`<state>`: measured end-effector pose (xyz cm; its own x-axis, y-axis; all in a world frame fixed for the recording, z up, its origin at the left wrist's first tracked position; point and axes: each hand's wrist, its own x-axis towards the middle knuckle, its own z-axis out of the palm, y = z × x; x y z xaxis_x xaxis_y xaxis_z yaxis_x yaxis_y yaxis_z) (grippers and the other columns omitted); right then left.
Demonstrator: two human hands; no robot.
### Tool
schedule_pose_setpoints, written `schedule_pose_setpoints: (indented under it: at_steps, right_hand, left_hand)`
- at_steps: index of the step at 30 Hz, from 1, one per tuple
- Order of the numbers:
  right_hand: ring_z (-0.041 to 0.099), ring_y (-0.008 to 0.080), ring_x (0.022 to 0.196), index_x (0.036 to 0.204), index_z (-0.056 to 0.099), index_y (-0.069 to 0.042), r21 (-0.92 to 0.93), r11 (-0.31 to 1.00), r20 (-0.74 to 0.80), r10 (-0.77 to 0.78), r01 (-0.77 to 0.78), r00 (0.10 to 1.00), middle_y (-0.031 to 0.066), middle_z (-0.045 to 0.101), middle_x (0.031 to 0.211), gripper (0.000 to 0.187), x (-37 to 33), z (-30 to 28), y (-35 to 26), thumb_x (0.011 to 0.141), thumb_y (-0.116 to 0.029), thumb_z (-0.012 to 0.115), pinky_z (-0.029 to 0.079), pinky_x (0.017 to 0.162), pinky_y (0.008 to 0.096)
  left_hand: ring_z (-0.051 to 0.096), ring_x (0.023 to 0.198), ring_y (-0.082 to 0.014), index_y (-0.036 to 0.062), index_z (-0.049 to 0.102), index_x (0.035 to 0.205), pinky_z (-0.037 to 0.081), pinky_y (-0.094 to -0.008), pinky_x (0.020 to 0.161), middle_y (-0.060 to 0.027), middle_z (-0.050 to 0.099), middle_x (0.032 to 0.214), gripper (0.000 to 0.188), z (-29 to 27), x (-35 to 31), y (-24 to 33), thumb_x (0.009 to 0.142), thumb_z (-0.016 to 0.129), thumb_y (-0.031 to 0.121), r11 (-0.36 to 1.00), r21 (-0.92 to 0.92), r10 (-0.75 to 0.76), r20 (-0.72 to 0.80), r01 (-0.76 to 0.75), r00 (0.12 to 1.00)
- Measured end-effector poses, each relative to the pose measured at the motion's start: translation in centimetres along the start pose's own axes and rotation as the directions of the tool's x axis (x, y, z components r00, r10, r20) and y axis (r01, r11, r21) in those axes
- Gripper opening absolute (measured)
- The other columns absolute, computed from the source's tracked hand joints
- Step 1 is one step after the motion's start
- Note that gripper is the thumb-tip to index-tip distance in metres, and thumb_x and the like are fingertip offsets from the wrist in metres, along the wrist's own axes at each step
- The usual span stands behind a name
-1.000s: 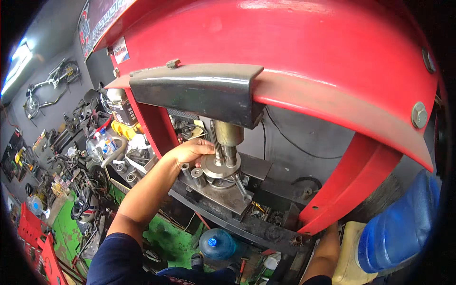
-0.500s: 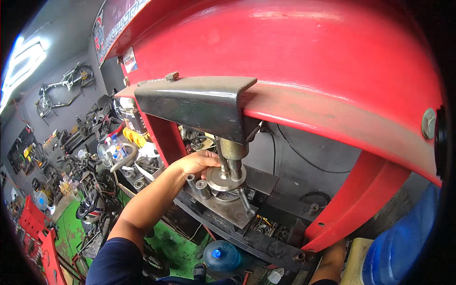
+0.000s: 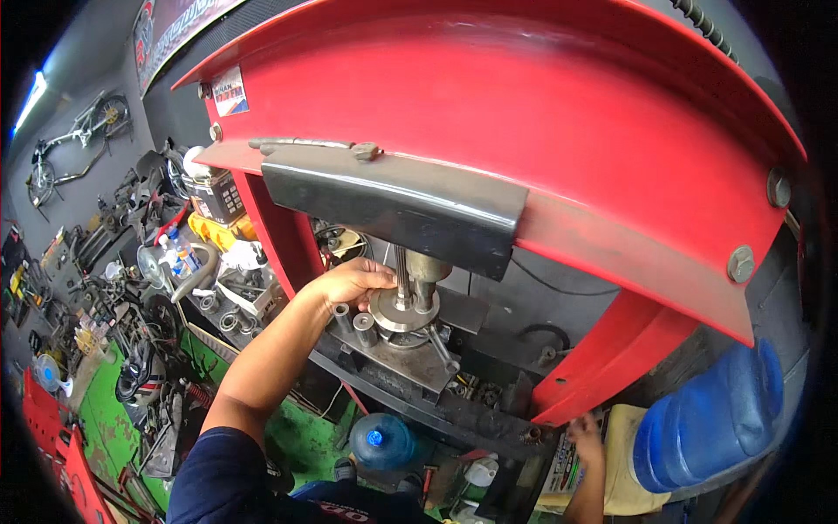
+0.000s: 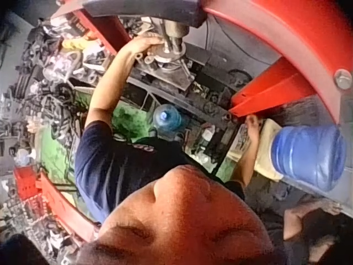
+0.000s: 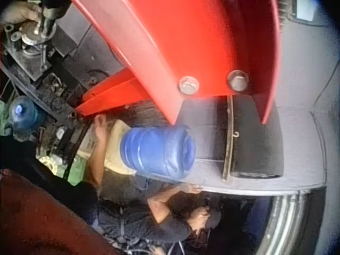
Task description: Assembling a motorcycle crankshaft using a hydraulic press.
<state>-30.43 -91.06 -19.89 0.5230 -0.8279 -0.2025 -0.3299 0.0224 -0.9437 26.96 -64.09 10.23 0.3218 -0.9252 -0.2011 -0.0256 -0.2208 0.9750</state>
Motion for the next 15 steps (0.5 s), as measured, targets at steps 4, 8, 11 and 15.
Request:
schedule_pose_setpoints:
  at_steps: [4,8,11,15]
  right_hand:
    - [0.061,0.0106,0.08,0.12,0.068,-0.006,-0.064,0.996,0.317,0.082,-0.065,0.945,-0.0004,0.066,0.094,0.029,-11.5,3.3,-2.1,0.103,-0.029,0.064,0.049,0.07,0.0272]
    - [0.061,0.0141,0.073,0.113,0.069,0.0,0.139,0.94,0.274,0.265,-0.31,0.925,0.004,0.065,0.087,0.028,-17.1,7.7,-2.6,0.104,-0.026,0.062,0.053,0.069,0.0298]
    - [0.062,0.0162,0.065,0.102,0.07,0.001,0.17,0.944,0.098,0.271,-0.284,0.958,0.0064,0.061,0.074,0.028,-18.7,8.4,-5.7,0.103,-0.027,0.065,0.049,0.06,0.0309]
    - [0.061,0.0211,0.059,0.089,0.065,-0.001,0.395,0.914,0.013,0.101,-0.098,0.995,0.0086,0.061,0.069,0.053,-16.9,5.0,-15.9,0.106,-0.048,0.048,0.05,0.055,0.0346]
  left_hand:
    - [0.053,0.045,-0.0075,0.0037,0.074,0.097,0.039,-0.0211,0.043,0.0011,0.062,0.062,0.027,-0.4,0.5,-0.5,0.095,0.073,0.031,1.0,-0.007,0.028,0.064,-0.028,0.998]
    - [0.054,0.045,-0.008,0.0013,0.075,0.098,0.041,-0.0217,0.043,-0.0008,0.065,0.064,0.03,-0.2,0.3,-0.3,0.096,0.072,0.031,0.998,-0.026,0.051,0.077,-0.049,0.996]
    - [0.055,0.045,-0.0089,-0.0005,0.074,0.098,0.041,-0.022,0.043,-0.0019,0.066,0.064,0.029,-0.1,0.1,0.0,0.098,0.07,0.028,0.996,-0.066,0.068,0.099,-0.062,0.993]
    - [0.055,0.045,-0.0081,-0.0002,0.074,0.097,0.041,-0.0218,0.042,-0.0017,0.067,0.065,0.029,-0.1,0.0,0.2,0.098,0.07,0.028,0.998,-0.036,0.061,0.113,-0.057,0.992]
